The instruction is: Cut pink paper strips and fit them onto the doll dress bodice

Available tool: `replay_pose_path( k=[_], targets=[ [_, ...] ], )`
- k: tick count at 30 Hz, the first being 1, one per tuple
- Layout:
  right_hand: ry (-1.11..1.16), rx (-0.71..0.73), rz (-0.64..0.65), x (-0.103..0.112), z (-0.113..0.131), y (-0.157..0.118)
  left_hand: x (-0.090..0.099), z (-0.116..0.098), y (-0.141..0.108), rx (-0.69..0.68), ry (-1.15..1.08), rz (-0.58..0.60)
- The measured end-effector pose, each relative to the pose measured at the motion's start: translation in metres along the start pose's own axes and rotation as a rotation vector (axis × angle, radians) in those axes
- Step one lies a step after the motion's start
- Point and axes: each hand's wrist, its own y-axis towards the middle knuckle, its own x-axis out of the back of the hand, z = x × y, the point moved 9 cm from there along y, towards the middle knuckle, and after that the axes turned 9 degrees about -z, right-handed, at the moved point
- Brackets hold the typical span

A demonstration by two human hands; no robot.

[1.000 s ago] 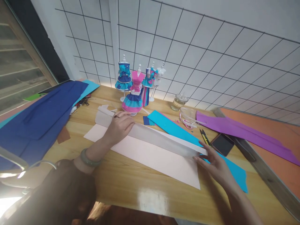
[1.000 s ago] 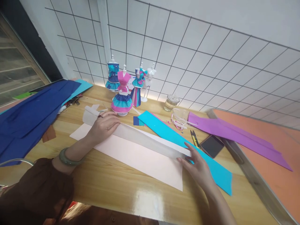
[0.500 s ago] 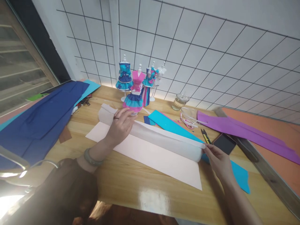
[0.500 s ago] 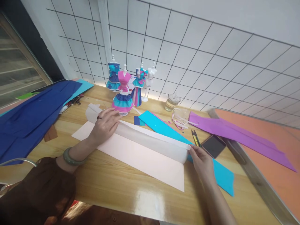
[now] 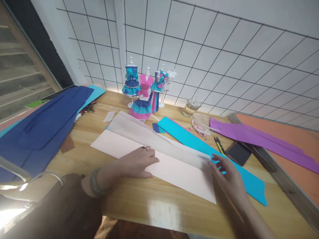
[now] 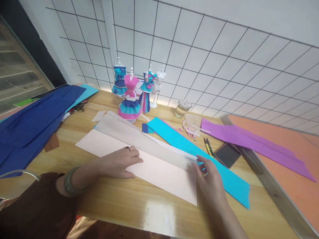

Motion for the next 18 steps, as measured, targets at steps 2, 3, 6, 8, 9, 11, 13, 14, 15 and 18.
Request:
replay_pose_path(
  k=[2, 3, 6, 8, 9, 11, 13, 14, 15, 18],
  targets=[
    [-0.019, 0.267, 0.161, -0.011, 0.038, -0.029, 0.001, -0.002, -0.002, 0.019, 0.033, 0.021],
    [-0.039, 0.406, 0.229, -0.016, 0.055, -0.046, 0.002, -0.004, -0.003, 0.025, 0.049, 0.028],
    [-0.142, 0.704, 0.259, -0.023, 0.086, -0.084, 0.001, -0.01, -0.006, 0.025, 0.091, 0.042],
    [-0.215, 0.814, 0.21, -0.025, 0.093, -0.095, 0.0, -0.013, -0.006, 0.016, 0.113, 0.052],
    [-0.247, 0.846, 0.193, -0.026, 0.093, -0.097, -0.001, -0.014, -0.006, 0.01, 0.121, 0.054],
    [-0.281, 0.877, 0.186, -0.026, 0.091, -0.098, -0.002, -0.013, -0.006, 0.006, 0.135, 0.051],
    [-0.278, 0.871, 0.19, -0.024, 0.088, -0.094, -0.003, -0.007, -0.005, 0.015, 0.156, 0.041],
    [-0.264, 0.855, 0.196, -0.021, 0.086, -0.091, -0.004, -0.003, -0.005, 0.024, 0.172, 0.036],
    [-0.244, 0.829, 0.205, -0.019, 0.084, -0.089, -0.004, 0.002, -0.005, 0.034, 0.184, 0.035],
    [-0.162, 0.697, 0.249, -0.011, 0.077, -0.081, -0.003, 0.013, -0.006, 0.054, 0.171, 0.054]
  ],
)
